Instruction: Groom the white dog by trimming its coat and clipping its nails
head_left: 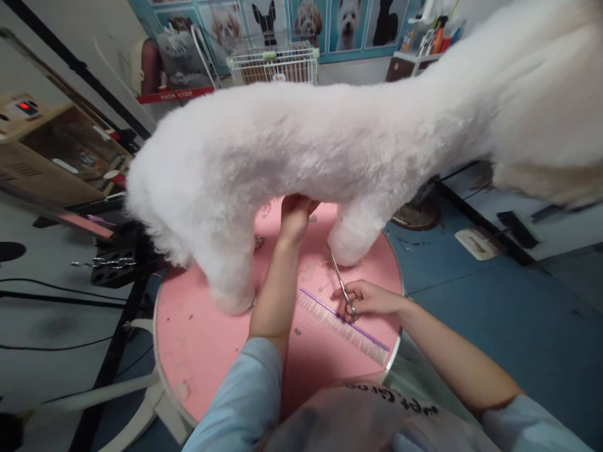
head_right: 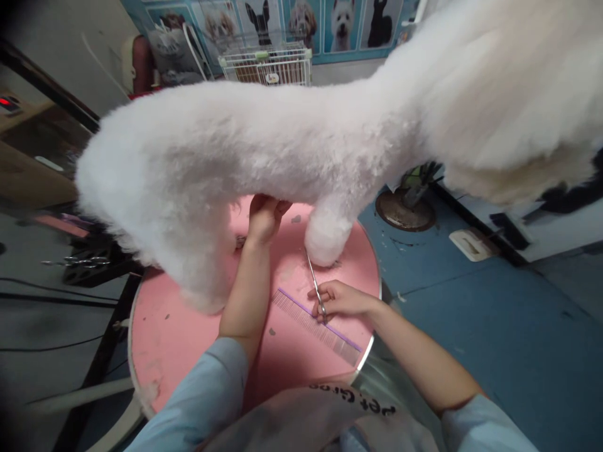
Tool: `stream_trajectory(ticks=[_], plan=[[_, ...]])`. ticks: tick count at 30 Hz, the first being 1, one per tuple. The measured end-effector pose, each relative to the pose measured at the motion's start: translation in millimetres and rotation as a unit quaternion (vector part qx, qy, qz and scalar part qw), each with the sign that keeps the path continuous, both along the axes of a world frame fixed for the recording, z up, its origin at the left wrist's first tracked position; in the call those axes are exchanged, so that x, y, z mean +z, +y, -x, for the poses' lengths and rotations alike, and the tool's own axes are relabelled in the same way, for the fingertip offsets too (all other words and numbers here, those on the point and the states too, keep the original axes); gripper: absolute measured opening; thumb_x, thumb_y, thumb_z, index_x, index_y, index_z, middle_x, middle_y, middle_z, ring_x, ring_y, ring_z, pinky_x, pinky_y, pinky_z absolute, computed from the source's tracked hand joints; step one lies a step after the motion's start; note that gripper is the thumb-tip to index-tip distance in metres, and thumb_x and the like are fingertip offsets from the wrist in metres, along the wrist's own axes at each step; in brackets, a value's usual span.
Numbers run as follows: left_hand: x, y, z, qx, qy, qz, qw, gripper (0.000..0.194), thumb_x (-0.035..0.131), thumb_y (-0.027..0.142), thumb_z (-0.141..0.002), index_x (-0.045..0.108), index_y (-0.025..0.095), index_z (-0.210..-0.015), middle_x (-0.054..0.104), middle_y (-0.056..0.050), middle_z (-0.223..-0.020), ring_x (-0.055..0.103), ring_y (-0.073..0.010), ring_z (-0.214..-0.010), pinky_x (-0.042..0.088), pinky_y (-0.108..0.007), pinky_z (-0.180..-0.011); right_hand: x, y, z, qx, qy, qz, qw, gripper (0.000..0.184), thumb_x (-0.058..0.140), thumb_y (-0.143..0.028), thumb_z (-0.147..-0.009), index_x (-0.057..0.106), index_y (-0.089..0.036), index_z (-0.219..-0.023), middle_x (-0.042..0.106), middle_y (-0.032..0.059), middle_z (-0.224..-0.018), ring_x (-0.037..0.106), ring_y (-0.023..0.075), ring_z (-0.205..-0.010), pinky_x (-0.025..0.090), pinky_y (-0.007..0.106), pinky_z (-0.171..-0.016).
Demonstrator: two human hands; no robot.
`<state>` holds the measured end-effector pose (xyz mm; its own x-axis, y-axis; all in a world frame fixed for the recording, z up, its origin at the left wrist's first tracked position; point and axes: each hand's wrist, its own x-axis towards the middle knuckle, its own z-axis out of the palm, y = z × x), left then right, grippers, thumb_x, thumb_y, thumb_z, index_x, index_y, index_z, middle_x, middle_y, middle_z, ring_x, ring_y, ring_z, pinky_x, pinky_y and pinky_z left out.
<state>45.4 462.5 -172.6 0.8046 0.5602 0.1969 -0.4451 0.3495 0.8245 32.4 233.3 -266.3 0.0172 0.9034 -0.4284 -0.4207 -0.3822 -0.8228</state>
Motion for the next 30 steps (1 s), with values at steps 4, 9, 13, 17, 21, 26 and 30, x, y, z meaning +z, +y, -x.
stream_trajectory(ticks=[4, 9, 13, 17, 21, 26, 30], plan=[[-1.8, 1, 0, 0.002, 0.012, -0.007, 1.000, 0.012, 0.065, 0.024, -0.070, 0.059, 0.016, -0.077, 0.065, -0.002, -0.079, 0.065, -0.0166, -0.088, 0.052, -0.029, -0.082, -3.6, 4, 9, -0.033, -0.003, -0.012, 0.999, 0.056, 0.075, -0.037, -0.072, 0.050, -0.010, -0.115, 0.069, 0.0110, -0.093, 0.068, 0.0140, -0.075, 0.051, 0.027, -0.068], [-4.9, 4, 1, -0.009, 0.024, -0.028, 0.999, 0.009, 0.063, 0.023, -0.073, 0.060, 0.016, -0.079, 0.065, -0.003, -0.081, 0.064, -0.0188, -0.097, 0.052, -0.027, -0.081, -4.4, 10, 19, -0.059, -0.021, 0.013, 0.998, 0.052, 0.076, -0.035, -0.071, 0.051, -0.011, -0.109, 0.070, 0.0083, -0.084, 0.066, 0.0127, -0.068, 0.049, 0.023, -0.060], [-6.0, 5, 0, -0.022, 0.004, -0.033, 0.999, 0.009, 0.064, 0.023, -0.072, 0.060, 0.015, -0.075, 0.063, -0.001, -0.076, 0.064, -0.0154, -0.087, 0.052, -0.028, -0.082, -2.6, 14, 24, -0.103, -0.024, 0.014, 0.994, 0.046, 0.074, -0.035, -0.071, 0.053, -0.012, -0.105, 0.070, 0.0086, -0.083, 0.066, 0.0134, -0.068, 0.048, 0.024, -0.059], [-2.7, 5, -1, -0.033, -0.015, -0.025, 0.999, 0.011, 0.066, 0.022, -0.069, 0.059, 0.014, -0.070, 0.061, 0.000, -0.070, 0.061, -0.0122, -0.078, 0.052, -0.031, -0.084, -2.9, 18, 34, -0.111, -0.021, 0.036, 0.993, 0.045, 0.076, -0.032, -0.068, 0.052, -0.013, -0.100, 0.069, 0.0067, -0.078, 0.064, 0.0124, -0.063, 0.046, 0.022, -0.054], [-0.4, 5, 0, -0.033, -0.012, -0.030, 0.999, 0.014, 0.069, 0.021, -0.067, 0.062, 0.012, -0.075, 0.063, -0.003, -0.076, 0.060, -0.0134, -0.079, 0.050, -0.034, -0.084, 0.2, 26, 51, -0.149, -0.017, 0.031, 0.988, 0.047, 0.077, -0.031, -0.067, 0.051, -0.014, -0.102, 0.069, 0.0064, -0.081, 0.066, 0.0136, -0.069, 0.048, 0.025, -0.061], [-6.4, 7, -2, -0.040, -0.025, -0.053, 0.998, 0.016, 0.070, 0.024, -0.068, 0.061, 0.012, -0.070, 0.059, -0.002, -0.069, 0.058, -0.0133, -0.073, 0.050, -0.032, -0.078, 9.8, 40, 60, -0.219, 0.000, -0.040, 0.975, 0.044, 0.075, -0.031, -0.070, 0.053, -0.014, -0.105, 0.068, 0.0062, -0.086, 0.067, 0.0148, -0.076, 0.051, 0.033, -0.077], [-8.3, 8, -3, -0.045, -0.031, -0.062, 0.997, 0.014, 0.068, 0.025, -0.069, 0.060, 0.013, -0.069, 0.059, -0.001, -0.070, 0.059, -0.0136, -0.073, 0.049, -0.030, -0.075, 8.1, 47, 58, -0.220, -0.011, -0.023, 0.975, 0.042, 0.076, -0.026, -0.069, 0.052, -0.015, -0.103, 0.068, 0.0040, -0.077, 0.065, 0.0135, -0.067, 0.050, 0.029, -0.065]])
